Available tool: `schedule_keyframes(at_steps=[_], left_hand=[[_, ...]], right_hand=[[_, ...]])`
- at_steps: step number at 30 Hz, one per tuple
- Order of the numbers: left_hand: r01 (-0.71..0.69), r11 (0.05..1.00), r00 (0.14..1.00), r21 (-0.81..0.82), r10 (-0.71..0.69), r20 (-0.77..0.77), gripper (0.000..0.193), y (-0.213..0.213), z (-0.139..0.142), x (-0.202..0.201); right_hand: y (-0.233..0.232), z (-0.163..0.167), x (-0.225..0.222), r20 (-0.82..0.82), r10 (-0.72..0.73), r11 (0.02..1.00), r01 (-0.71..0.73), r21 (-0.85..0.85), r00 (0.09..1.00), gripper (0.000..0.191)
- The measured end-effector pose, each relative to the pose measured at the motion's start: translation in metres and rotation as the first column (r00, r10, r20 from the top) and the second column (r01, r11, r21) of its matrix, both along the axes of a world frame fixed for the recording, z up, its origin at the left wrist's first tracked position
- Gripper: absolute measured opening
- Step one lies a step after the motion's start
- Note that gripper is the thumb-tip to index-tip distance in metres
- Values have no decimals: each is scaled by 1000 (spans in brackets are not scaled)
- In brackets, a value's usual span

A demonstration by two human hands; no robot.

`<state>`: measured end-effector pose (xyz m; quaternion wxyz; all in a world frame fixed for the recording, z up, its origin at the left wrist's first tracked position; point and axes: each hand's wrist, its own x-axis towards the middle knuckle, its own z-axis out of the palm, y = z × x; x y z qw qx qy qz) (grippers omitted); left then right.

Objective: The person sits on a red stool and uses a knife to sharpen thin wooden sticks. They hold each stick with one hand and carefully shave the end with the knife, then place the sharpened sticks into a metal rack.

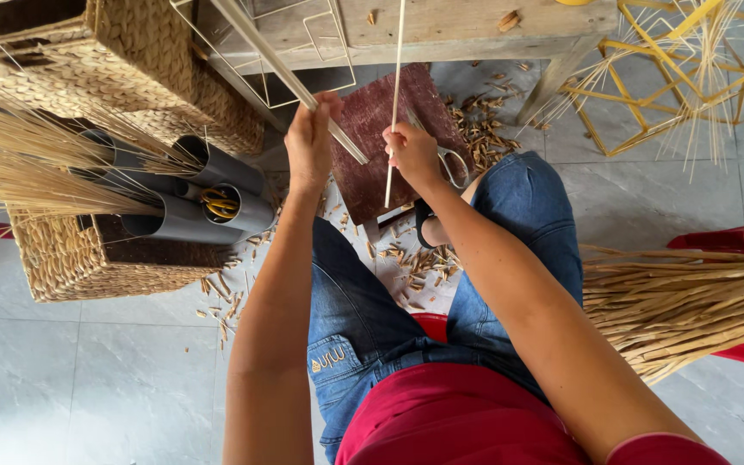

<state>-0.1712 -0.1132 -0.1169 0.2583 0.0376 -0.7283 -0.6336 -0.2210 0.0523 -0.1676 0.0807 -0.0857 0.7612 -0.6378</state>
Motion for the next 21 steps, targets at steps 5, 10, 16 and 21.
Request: schedule_keyframes(at_steps=[5,10,16,21], left_hand=[[-47,996,998,78,44,36,21,1,-9,15],[-56,993,980,-105,75,185,21,-5,15,41],[161,981,894,103,-190,405,31,7,20,81],[201,954,834,224,-286,471,28,26,-2,98]], right_hand=[[-3,-6,-11,35,-18,998,16,55,999,13],[-15,-11,-26,-98,-20,973,42,228,995,12],[-21,-26,-42,-399,0,915,160,370,917,26],[-20,-31,-36,131,-16,999,9,49,991,36]])
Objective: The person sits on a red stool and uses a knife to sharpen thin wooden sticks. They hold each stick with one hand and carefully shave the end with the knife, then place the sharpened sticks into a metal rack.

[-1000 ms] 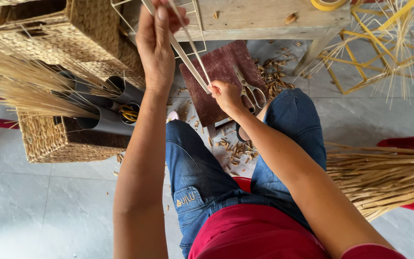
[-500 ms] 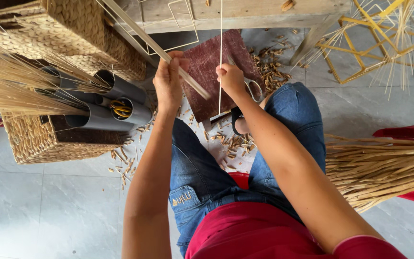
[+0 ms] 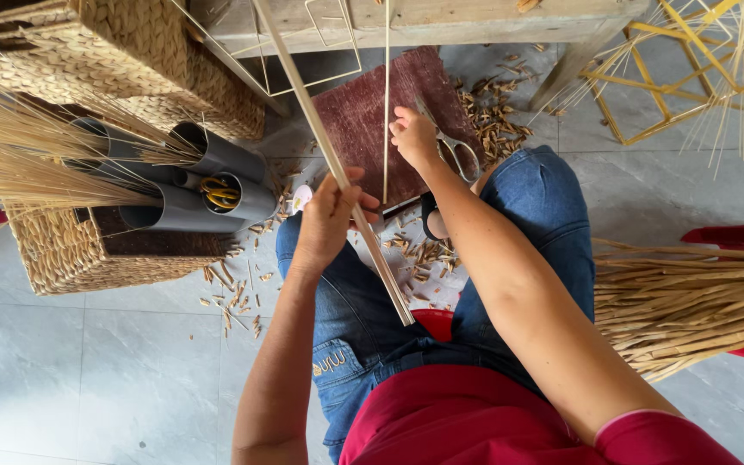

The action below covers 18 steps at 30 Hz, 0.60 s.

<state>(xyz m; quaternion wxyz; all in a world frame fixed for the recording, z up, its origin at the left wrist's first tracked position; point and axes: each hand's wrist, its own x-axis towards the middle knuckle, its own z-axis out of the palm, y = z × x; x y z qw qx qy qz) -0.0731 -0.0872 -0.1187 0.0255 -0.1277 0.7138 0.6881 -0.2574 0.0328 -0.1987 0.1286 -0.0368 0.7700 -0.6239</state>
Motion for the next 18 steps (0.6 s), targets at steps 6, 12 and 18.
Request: schedule_keyframes(at_steps=[6,12,18], left_hand=[[52,995,998,-90,-48,48,23,21,-11,6],[47,993,998,-108,-52,-42,28,37,-4,-18],[31,998,999,-57,-33,-37,36,47,-13,-61]], right_hand=[[23,15,35,60,15,968,1,-251,998,29],[65,5,115,212,-61,858,160,-489,975,35],[81,-19,203,387,191,885,12,-466,902,41]])
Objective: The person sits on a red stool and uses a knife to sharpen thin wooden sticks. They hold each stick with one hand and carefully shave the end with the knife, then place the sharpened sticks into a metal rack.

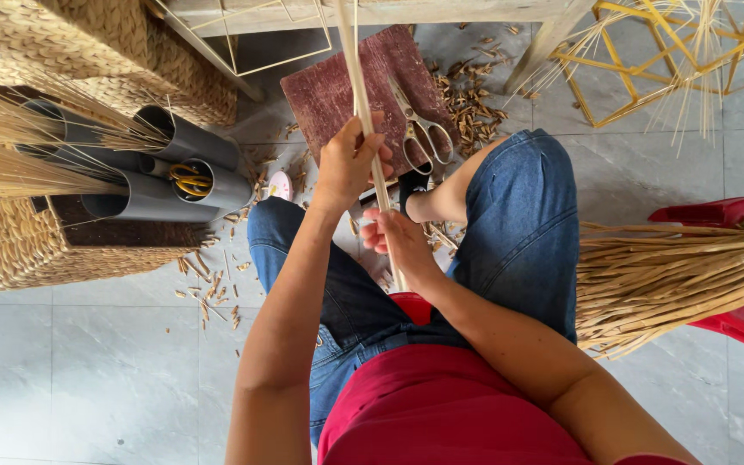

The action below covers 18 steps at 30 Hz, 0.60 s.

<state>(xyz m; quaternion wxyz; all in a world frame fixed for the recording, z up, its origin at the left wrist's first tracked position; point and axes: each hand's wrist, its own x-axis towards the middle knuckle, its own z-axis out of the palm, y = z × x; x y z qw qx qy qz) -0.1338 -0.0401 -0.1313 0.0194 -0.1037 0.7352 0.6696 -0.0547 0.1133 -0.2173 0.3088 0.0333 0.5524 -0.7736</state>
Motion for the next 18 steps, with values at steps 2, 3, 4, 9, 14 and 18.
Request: schedule_keyframes(at_steps=[2,3,4,9,14,18], left_hand=[[-10,997,998,-79,5,-61,41,7,-12,-9],[-36,986,994,-166,18,-108,46,12,-19,-12],[-66,966,988,-252,27,-154,51,14,-27,-14],[-170,964,961,-207,116,-250,39,11,-67,0],[-278,933,959,-227,255,-126,30,-7,-95,31],[-335,929,929,-161,353,106,32,-21,-105,47]], right_hand=[[1,-9,-2,-59,-28,997,23,-70,998,37],[1,-14,-11,-88,-61,995,54,-80,994,35],[0,-19,-21,-116,-94,992,83,-93,989,33],[-7,-23,-81,-134,-226,973,217,-75,965,30],[-29,-8,-123,-101,-258,954,270,133,961,29],[-55,-3,-159,-35,-233,970,235,66,972,29]])
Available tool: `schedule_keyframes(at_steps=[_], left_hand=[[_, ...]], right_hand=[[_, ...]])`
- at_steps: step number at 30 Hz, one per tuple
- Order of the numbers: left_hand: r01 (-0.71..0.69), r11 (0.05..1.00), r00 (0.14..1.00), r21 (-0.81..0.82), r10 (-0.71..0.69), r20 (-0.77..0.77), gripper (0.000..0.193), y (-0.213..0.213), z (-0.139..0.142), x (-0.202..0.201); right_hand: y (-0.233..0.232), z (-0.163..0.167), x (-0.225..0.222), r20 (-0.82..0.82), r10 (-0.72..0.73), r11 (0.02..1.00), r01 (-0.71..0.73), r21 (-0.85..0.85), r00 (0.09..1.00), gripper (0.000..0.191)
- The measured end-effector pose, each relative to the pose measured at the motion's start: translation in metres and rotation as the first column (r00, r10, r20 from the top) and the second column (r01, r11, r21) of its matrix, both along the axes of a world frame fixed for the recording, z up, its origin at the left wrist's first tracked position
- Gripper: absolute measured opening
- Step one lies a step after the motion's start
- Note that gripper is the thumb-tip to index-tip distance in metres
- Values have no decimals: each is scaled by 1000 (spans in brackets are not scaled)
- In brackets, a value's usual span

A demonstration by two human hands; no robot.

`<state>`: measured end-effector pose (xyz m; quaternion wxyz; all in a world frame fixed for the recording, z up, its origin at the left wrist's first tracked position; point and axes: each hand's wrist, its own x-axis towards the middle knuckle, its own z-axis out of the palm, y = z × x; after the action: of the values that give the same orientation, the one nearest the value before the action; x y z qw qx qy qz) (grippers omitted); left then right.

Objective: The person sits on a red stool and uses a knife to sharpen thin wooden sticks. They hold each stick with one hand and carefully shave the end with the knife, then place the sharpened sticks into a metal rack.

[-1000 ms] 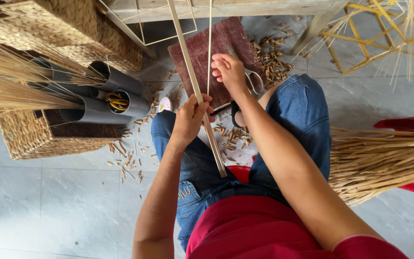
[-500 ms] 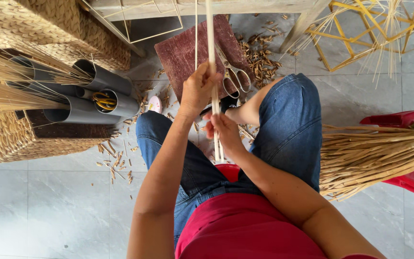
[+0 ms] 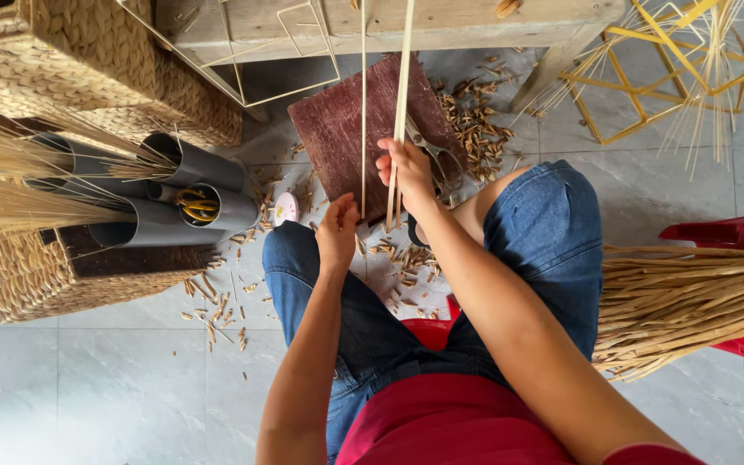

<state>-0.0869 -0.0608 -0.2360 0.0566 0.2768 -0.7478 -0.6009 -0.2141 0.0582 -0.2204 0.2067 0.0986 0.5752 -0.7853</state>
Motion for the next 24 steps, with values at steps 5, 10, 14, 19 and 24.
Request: schedule_keyframes(at_steps=[5,10,14,19,24], left_hand=[[-21,998,994,-52,15,-106,33,-7,-6,-2],[-12,995,1000,-96,11,-6,43,-6,-9,-10],[13,989,1000,-149,-10,21,49,0,-7,-15],[2,980,1000,-199,-2,0,49,3,1,-16],[15,984,1000,-176,-13,12,48,2,14,-15]], right_hand=[[-19,-8,-28,38,53,996,-56,63,998,29],[-23,-14,-32,4,-67,979,65,191,998,30],[-22,-15,-28,-75,-61,976,75,203,995,35],[-20,-11,-22,-317,-62,969,133,207,946,40],[-11,3,-1,-366,-83,892,233,388,927,42]])
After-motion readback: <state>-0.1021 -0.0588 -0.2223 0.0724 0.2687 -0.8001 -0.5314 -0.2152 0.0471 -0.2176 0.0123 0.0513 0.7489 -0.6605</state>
